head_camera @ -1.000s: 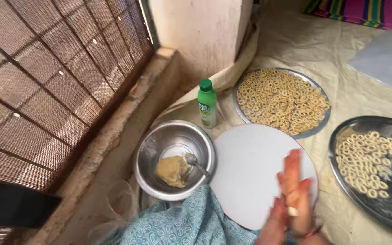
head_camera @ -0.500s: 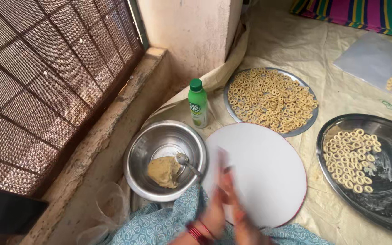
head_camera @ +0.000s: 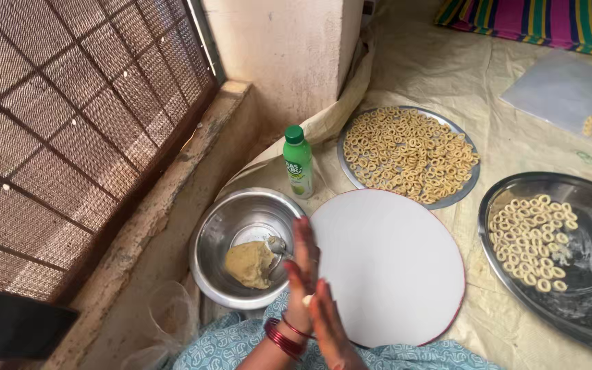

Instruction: The person scoops dough from a metal bowl using a spoon and rolls it between their palms to form small cylindrical shapes. They then pinch and shape the dough into ring-like forms and place them onto a tray. The process is repeated multiple times with consistent hand motions.

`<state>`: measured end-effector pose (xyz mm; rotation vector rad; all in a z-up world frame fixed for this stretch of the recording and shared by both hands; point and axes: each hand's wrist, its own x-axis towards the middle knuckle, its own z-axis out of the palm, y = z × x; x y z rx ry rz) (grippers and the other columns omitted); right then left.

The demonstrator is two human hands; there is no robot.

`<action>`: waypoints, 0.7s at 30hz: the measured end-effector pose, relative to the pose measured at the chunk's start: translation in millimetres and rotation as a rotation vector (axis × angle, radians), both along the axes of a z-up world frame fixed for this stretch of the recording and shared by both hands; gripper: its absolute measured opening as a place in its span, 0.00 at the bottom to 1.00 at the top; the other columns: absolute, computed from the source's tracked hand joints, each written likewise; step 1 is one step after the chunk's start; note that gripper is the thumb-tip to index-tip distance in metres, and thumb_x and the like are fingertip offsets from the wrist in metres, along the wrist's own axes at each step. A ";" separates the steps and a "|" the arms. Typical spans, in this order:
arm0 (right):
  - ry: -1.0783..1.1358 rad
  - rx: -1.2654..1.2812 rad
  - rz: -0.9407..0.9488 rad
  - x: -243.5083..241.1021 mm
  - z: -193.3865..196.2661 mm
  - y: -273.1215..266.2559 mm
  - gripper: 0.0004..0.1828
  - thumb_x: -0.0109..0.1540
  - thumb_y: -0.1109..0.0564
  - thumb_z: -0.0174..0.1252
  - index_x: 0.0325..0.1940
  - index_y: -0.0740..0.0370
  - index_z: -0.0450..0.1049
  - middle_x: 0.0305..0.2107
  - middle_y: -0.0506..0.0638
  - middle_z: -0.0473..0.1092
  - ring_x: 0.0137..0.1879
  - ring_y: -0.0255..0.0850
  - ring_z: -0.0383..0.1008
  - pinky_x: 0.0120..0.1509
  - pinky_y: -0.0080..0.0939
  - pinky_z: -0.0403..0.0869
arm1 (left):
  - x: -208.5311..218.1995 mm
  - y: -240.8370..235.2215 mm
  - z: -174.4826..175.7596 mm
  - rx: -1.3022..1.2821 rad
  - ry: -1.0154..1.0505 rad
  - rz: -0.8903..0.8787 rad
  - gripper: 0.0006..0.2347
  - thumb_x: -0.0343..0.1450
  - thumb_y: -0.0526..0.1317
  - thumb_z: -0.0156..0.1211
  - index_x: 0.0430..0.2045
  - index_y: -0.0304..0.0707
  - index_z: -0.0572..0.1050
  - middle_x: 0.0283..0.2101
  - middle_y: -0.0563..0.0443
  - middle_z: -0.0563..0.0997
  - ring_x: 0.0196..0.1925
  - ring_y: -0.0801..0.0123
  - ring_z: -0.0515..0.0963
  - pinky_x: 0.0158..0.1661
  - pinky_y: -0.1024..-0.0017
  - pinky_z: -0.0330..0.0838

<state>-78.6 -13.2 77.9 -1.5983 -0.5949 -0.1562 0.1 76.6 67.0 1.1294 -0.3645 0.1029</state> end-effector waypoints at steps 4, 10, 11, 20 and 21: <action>0.013 0.032 -0.017 11.8 9.7 -19.3 0.50 0.65 0.23 0.25 0.81 0.56 0.32 0.80 0.52 0.24 0.84 0.48 0.24 0.81 0.54 0.40 | -18.0 -26.5 -28.0 0.045 0.038 -0.085 0.42 0.74 0.70 0.26 0.76 0.34 0.37 0.81 0.44 0.39 0.83 0.60 0.38 0.76 0.63 0.32; 0.243 0.177 -0.302 49.1 35.6 -96.6 0.48 0.66 0.24 0.25 0.81 0.56 0.34 0.80 0.54 0.22 0.84 0.50 0.24 0.80 0.55 0.42 | -62.8 -144.7 -142.5 0.188 0.190 -0.256 0.34 0.79 0.60 0.29 0.75 0.34 0.42 0.80 0.44 0.44 0.82 0.61 0.41 0.75 0.67 0.36; 0.238 0.171 -0.310 50.4 34.5 -95.7 0.48 0.66 0.25 0.26 0.81 0.56 0.34 0.80 0.55 0.22 0.84 0.51 0.24 0.80 0.55 0.42 | -60.4 -140.2 -152.5 0.190 0.211 -0.250 0.33 0.80 0.59 0.30 0.75 0.34 0.43 0.80 0.44 0.44 0.82 0.62 0.42 0.75 0.67 0.37; -0.018 0.006 -0.114 14.1 -4.2 14.0 0.46 0.67 0.26 0.26 0.81 0.55 0.37 0.79 0.58 0.20 0.84 0.54 0.23 0.80 0.57 0.45 | 1.7 15.7 -43.3 -0.083 0.056 -0.133 0.39 0.73 0.68 0.24 0.77 0.45 0.38 0.81 0.51 0.40 0.82 0.60 0.39 0.73 0.64 0.36; -0.041 -0.001 -0.108 16.0 -5.9 14.9 0.46 0.67 0.26 0.26 0.81 0.55 0.37 0.79 0.58 0.20 0.84 0.54 0.23 0.80 0.57 0.45 | -0.7 13.2 -29.0 -0.056 0.027 -0.126 0.39 0.73 0.69 0.25 0.77 0.46 0.38 0.81 0.50 0.41 0.82 0.59 0.39 0.74 0.64 0.35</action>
